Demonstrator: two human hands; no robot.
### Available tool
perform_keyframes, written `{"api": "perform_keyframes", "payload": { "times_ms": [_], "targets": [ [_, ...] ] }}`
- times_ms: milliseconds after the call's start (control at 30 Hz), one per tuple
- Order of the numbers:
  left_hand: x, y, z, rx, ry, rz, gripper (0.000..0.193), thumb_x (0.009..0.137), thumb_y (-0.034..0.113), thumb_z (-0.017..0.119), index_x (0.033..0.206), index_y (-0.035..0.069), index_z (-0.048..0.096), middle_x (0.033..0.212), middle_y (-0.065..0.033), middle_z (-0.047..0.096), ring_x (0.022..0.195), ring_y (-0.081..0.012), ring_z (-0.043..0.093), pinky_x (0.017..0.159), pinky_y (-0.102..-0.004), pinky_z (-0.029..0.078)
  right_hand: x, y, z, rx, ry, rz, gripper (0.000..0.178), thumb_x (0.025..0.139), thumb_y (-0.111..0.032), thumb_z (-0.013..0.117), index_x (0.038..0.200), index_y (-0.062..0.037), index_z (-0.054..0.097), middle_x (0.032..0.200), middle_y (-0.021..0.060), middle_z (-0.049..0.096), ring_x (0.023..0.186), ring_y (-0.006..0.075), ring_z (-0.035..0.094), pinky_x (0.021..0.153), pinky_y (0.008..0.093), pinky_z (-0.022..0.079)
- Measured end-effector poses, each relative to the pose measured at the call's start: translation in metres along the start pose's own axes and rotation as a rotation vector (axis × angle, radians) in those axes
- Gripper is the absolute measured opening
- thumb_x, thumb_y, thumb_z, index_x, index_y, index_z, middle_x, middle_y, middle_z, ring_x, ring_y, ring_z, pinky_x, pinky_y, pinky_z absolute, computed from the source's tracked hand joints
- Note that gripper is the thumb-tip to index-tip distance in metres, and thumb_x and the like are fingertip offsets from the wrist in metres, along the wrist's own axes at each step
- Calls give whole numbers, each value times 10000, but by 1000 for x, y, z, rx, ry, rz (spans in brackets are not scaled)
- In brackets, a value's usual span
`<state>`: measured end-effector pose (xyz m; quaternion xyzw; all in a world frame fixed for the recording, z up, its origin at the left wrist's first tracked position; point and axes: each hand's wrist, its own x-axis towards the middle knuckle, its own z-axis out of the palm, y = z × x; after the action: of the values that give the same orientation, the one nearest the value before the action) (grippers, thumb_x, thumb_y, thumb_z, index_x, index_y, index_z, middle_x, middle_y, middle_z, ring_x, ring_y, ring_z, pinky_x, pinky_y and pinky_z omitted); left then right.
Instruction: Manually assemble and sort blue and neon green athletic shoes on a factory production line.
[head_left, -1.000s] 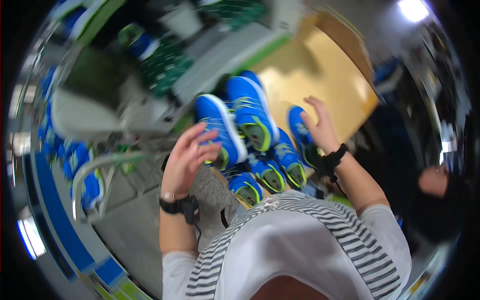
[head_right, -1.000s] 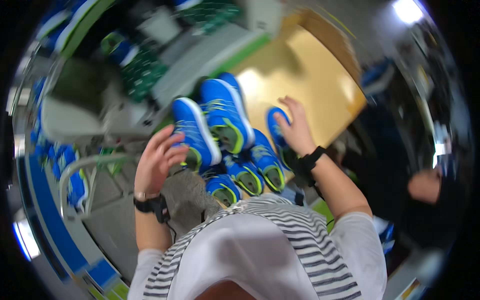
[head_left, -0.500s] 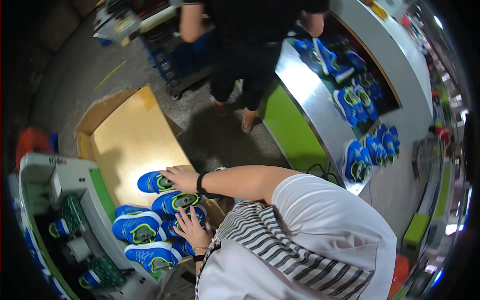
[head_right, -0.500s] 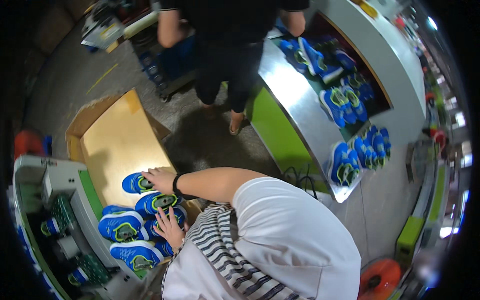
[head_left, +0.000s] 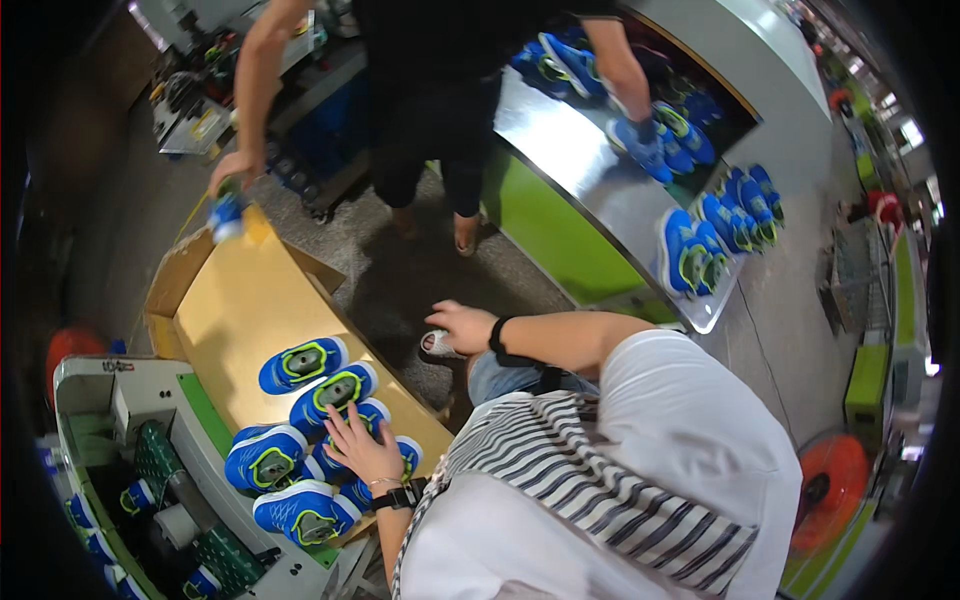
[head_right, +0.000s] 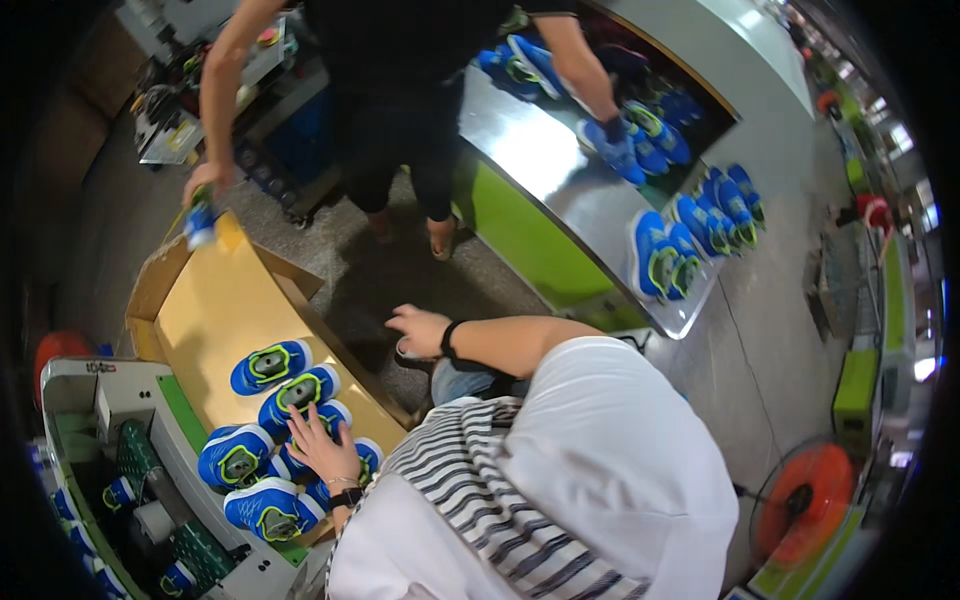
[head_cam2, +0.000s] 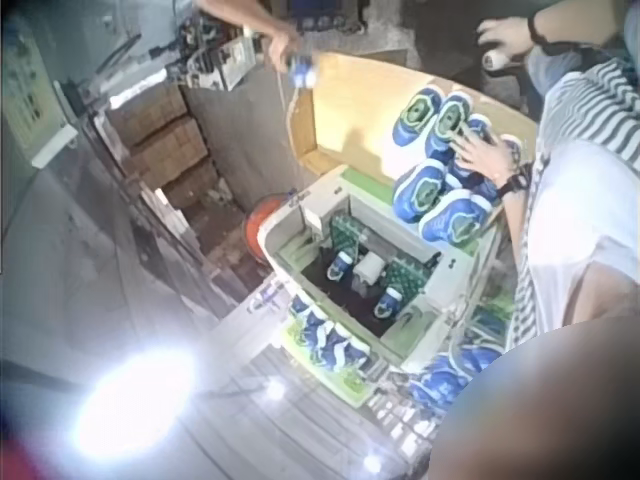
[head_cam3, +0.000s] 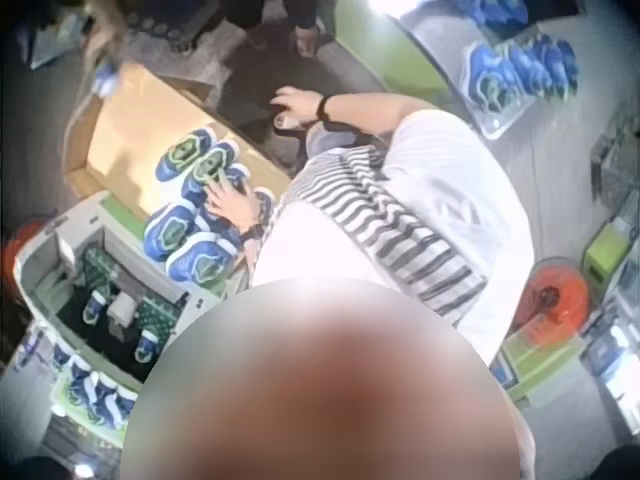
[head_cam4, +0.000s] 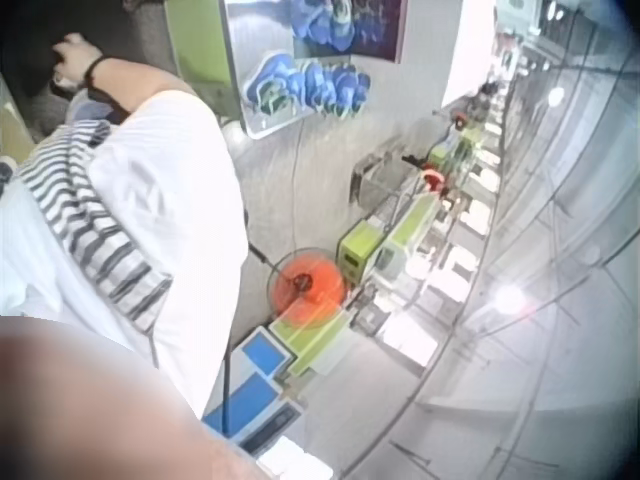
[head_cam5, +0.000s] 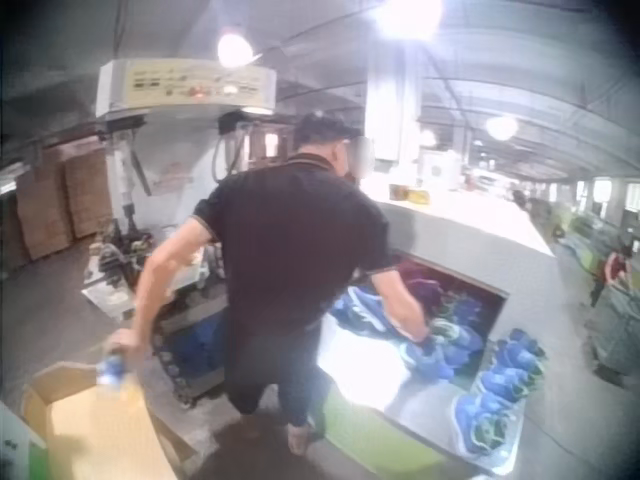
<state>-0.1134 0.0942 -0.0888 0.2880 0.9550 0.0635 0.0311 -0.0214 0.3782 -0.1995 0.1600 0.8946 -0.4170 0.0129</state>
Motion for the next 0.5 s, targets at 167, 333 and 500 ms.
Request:
{"api": "perform_keyframes", "payload": {
  "times_ms": [167, 333, 500],
  "targets": [
    [0, -7, 8, 42, 21, 16, 656, 841, 248, 671, 1440, 141, 427, 1616, -93, 203, 1456, -343, 230, 1148, -604, 117, -141, 64, -24, -3, 198, 413, 464, 815, -227, 628, 1253, -76, 598, 1300, 208, 521, 1166, 394, 553, 1006, 445, 456],
    [3, -5, 14, 88, 13, 40, 640, 854, 256, 662, 1440, 146, 429, 1617, -87, 201, 1455, -332, 234, 1150, -603, 119, -252, 92, -44, 31, 324, 749, 434, 827, -245, 655, 1204, -33, 626, 1189, 226, 602, 1131, 396, 572, 987, 443, 463],
    [3, -4, 19, 119, 30, 50, 616, 860, 280, 651, 1426, 147, 446, 1617, -73, 208, 1454, -318, 245, 1149, -599, 121, -315, 98, -89, -36, 750, 789, 518, 825, -301, 701, 1270, -71, 571, 1324, 212, 499, 1253, 406, 454, 1034, 477, 401]
  ]
}}
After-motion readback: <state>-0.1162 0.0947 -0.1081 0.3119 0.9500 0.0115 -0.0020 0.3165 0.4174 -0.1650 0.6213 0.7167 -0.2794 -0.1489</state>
